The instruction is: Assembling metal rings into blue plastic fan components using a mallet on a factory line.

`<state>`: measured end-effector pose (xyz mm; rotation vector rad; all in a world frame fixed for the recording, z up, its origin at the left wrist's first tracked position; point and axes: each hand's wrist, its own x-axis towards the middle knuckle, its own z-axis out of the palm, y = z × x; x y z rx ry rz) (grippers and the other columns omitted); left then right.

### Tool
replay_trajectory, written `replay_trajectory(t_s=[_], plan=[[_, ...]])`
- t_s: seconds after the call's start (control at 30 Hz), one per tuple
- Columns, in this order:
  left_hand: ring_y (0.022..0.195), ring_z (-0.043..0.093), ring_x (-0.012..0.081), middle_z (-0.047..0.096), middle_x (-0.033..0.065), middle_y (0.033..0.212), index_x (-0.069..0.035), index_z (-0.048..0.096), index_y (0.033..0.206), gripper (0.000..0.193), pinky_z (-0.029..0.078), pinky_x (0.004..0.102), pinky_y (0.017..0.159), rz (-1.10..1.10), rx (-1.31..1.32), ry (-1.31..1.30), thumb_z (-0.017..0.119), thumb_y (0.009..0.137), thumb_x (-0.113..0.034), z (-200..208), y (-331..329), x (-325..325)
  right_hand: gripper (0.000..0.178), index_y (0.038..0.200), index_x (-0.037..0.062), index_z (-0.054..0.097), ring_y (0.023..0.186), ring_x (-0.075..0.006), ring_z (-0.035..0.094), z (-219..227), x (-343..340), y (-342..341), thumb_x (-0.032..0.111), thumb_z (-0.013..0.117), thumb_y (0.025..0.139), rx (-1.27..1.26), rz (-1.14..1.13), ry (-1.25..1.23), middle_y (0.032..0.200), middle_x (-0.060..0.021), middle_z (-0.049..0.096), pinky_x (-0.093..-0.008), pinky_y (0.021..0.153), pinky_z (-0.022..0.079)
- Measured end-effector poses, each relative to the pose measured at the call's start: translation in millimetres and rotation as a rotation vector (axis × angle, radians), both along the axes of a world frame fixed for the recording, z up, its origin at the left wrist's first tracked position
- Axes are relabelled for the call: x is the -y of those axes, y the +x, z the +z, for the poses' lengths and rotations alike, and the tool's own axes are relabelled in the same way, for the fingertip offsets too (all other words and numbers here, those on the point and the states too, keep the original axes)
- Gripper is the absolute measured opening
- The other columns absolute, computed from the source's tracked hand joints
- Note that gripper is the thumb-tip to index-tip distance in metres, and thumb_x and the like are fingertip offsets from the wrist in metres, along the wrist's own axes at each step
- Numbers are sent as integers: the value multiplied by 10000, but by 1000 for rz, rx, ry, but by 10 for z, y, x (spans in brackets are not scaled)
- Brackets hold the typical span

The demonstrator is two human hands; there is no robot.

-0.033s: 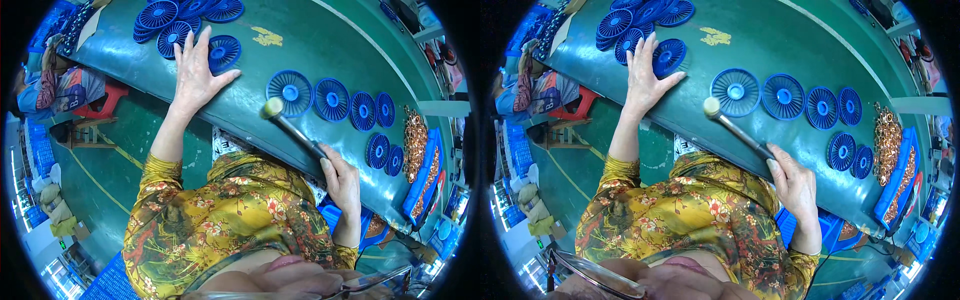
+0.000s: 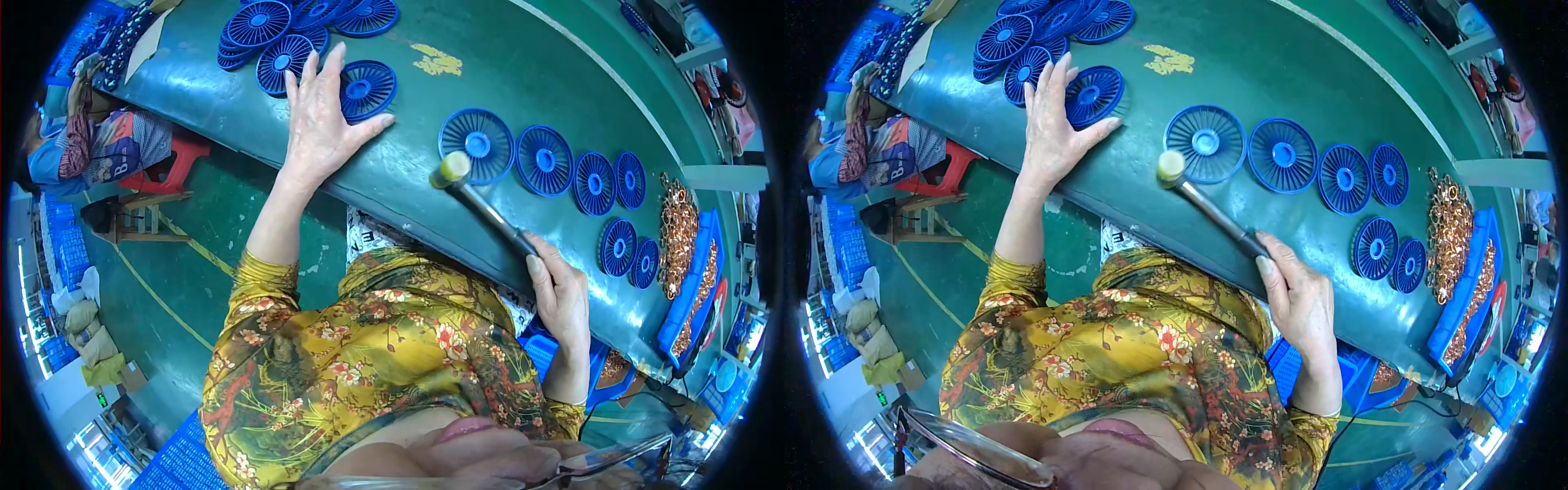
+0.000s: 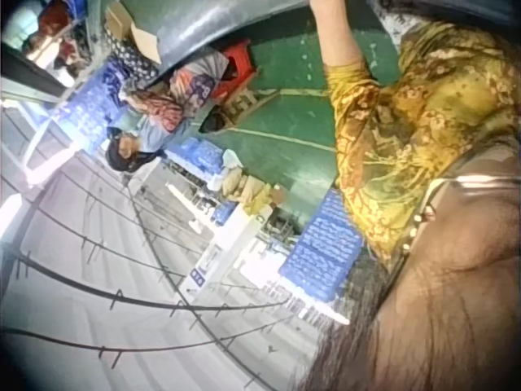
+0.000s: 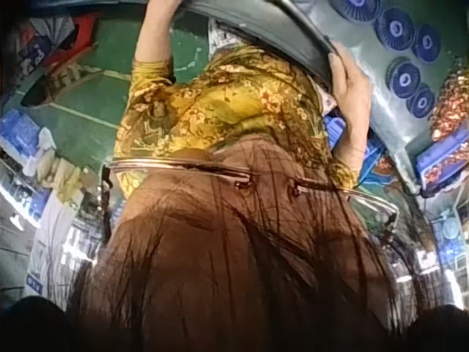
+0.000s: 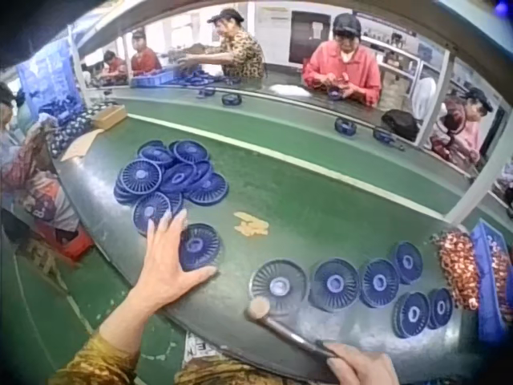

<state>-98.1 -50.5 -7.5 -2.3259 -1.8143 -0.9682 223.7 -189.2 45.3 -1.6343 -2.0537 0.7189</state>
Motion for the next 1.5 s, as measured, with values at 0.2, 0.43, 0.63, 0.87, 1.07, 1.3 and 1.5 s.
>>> replay_trajectory(t_s=[0.2, 0.43, 0.63, 0.87, 1.07, 1.3, 1.5], plan=[[1241, 402, 398, 426, 233, 1333, -19, 377, 1358, 857, 328, 473, 1046, -164, 236, -147, 756, 711, -435, 79, 95, 111, 285, 1166, 70, 604, 831, -337, 664, 100, -72, 6, 234, 518, 949, 15, -210, -159, 1016, -188, 656, -360, 716, 509], [1200, 426, 397, 424, 246, 1316, -24, 329, 1371, 903, 360, 458, 1021, -185, 180, -66, 787, 679, -380, 34, 199, 175, 363, 1224, 56, 588, 562, -63, 457, -57, -45, 159, 299, 490, 972, 6, -240, -67, 615, 0, 481, -234, 522, 389], [1210, 419, 387, 427, 209, 1306, -50, 306, 1375, 949, 366, 451, 1024, -279, 261, -157, 828, 608, -245, 95, 414, 374, 381, 1254, 26, 559, 526, -30, 407, 39, -135, 9, 274, 506, 970, -257, -186, -60, 633, 35, 490, -186, 473, 323], [1208, 443, 379, 443, 206, 1306, -48, 272, 1382, 993, 309, 476, 1083, -290, 308, -215, 842, 594, -247, 99, 491, 451, 324, 1214, 41, 573, 804, -282, 675, 54, -194, -171, 158, 560, 913, -51, -52, -1, 1009, -169, 677, -340, 703, 512], [1195, 462, 377, 468, 192, 1292, -53, 226, 1401, 1053, 293, 485, 1088, -224, 314, -273, 852, 586, -281, 100, 466, 480, 293, 1180, 24, 601, 814, -175, 661, 184, -178, -169, 71, 565, 893, -222, -100, 84, 1059, -166, 667, -254, 726, 493], [1180, 504, 329, 492, 202, 1289, -30, 247, 1415, 1076, 405, 387, 1009, -226, 456, -390, 870, 556, -211, 160, 570, 431, 319, 1191, 153, 578, 766, -367, 642, -105, -269, -290, 305, 548, 912, 92, 21, 83, 890, -157, 670, -448, 635, 521], [1190, 491, 300, 476, 197, 1308, -10, 326, 1390, 949, 380, 372, 1021, -270, 477, -249, 843, 606, -146, -30, 377, 431, 282, 992, 90, 677, 705, -269, 643, -130, 37, 176, 251, 738, 768, -133, -255, 177, 844, -104, 670, -339, 610, 504]])
